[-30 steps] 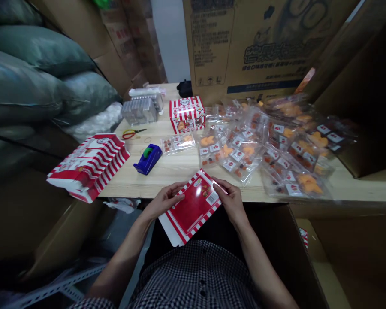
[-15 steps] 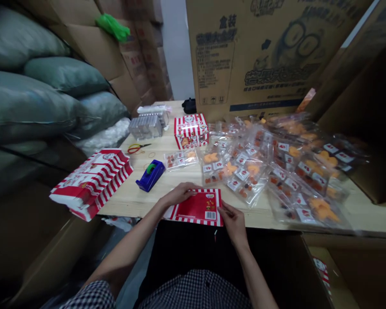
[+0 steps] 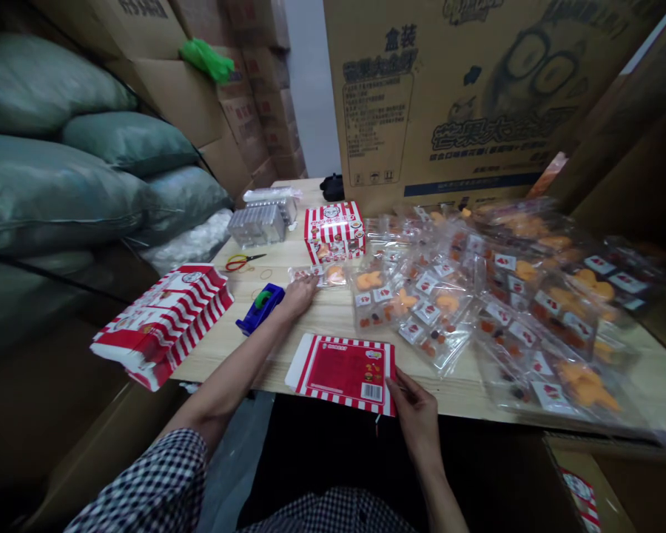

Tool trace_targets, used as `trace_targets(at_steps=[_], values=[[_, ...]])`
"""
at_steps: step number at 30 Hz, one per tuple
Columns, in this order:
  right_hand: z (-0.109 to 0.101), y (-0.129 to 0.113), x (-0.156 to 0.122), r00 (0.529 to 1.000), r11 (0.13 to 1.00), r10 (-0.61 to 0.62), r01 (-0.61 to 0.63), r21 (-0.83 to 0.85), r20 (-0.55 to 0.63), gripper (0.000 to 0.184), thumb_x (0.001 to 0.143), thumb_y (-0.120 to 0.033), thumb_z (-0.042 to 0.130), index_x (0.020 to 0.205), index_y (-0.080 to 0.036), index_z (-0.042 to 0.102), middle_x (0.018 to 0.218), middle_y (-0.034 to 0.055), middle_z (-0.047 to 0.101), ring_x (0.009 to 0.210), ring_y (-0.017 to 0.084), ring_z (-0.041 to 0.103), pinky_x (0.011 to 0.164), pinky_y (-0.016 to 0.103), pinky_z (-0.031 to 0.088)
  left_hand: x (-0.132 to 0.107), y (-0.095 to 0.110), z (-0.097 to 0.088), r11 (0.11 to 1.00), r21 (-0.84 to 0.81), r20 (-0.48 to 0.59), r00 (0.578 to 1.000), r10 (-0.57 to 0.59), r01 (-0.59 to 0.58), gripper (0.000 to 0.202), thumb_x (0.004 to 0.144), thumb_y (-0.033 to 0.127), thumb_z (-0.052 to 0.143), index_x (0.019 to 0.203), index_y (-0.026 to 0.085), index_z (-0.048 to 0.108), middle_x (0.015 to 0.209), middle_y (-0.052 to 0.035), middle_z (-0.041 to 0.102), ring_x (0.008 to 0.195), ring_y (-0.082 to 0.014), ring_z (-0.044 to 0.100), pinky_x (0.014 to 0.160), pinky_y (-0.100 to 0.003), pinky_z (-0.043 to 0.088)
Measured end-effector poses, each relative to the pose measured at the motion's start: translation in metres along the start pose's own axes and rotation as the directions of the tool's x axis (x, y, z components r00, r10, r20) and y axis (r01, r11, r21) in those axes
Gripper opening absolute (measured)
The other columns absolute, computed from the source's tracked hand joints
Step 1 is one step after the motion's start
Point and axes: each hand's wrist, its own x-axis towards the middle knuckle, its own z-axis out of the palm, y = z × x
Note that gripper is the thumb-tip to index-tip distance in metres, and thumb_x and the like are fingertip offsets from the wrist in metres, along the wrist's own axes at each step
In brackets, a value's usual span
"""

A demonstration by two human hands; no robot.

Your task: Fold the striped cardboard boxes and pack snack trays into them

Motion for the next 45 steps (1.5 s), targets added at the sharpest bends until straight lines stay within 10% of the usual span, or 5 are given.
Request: trace_targets(at_steps=[12,21,26,34,45], values=[[0.042,0.016,0.033,0.883,0.794,-0.466,0.449,-0.411,0.066,0.060,0.088,-0.051,0.062,0.137,-0.016,0.060,0.127,0.0170,0.063,0.115,0.033,0.061,0.105,0.053,0.046,-0.041,0.028,-0.063,0.803,-0.596,-0.434,0.850,-0.297,-0.024,0.040,0.097,0.050,0.046,0.099,0.016,0.068,0.091,-0.0085,0.073,0.094,-0.0223,0.066,0.078,-0.027,0.048],[0.043,0.000,0.012,0.806,0.692,-0.581,0.562,-0.454,0.113,0.046,0.094,-0.045,0.055,0.131,-0.019,0.065,0.131,0.0152,0.053,0.126,0.030,0.052,0.110,0.051,0.041,-0.140,0.062,-0.022,0.385,-0.915,-0.010,0.947,-0.321,0.122,0.045,0.084,0.056,0.067,0.095,0.012,0.071,0.079,-0.0055,0.073,0.065,-0.0146,0.066,0.064,-0.025,0.050],[0.045,-0.035,-0.002,0.936,0.931,-0.343,0.349,-0.110,0.075,0.045,0.093,-0.050,0.058,0.129,-0.023,0.065,0.126,0.0108,0.067,0.116,0.027,0.063,0.101,0.046,0.050,-0.167,0.075,0.005,0.301,-0.914,0.198,0.947,-0.251,0.271,0.037,0.085,0.049,0.070,0.090,0.013,0.074,0.076,-0.0036,0.073,0.063,-0.0125,0.061,0.062,-0.023,0.046],[0.064,-0.041,0.003,0.983,0.977,-0.127,0.101,0.186,0.132,0.045,0.075,-0.051,0.080,0.107,-0.021,0.069,0.103,0.0071,0.078,0.091,0.025,0.074,0.084,0.039,0.060,-0.171,0.089,0.013,0.293,-0.888,0.310,0.932,-0.188,0.355,0.045,0.083,0.053,0.070,0.111,0.017,0.072,0.092,-0.0059,0.076,0.076,-0.0177,0.068,0.072,-0.029,0.052],[0.080,-0.061,0.028,0.884,0.914,-0.374,0.403,-0.049,0.281,0.061,0.087,-0.052,0.069,0.141,-0.030,0.053,0.139,0.0095,0.061,0.130,0.027,0.057,0.111,0.049,0.042,-0.104,0.054,-0.022,0.449,-0.884,-0.022,0.948,-0.318,0.130,0.030,0.075,0.039,0.078,0.088,0.012,0.072,0.068,0.0001,0.068,0.058,-0.0104,0.058,0.057,-0.020,0.044]])
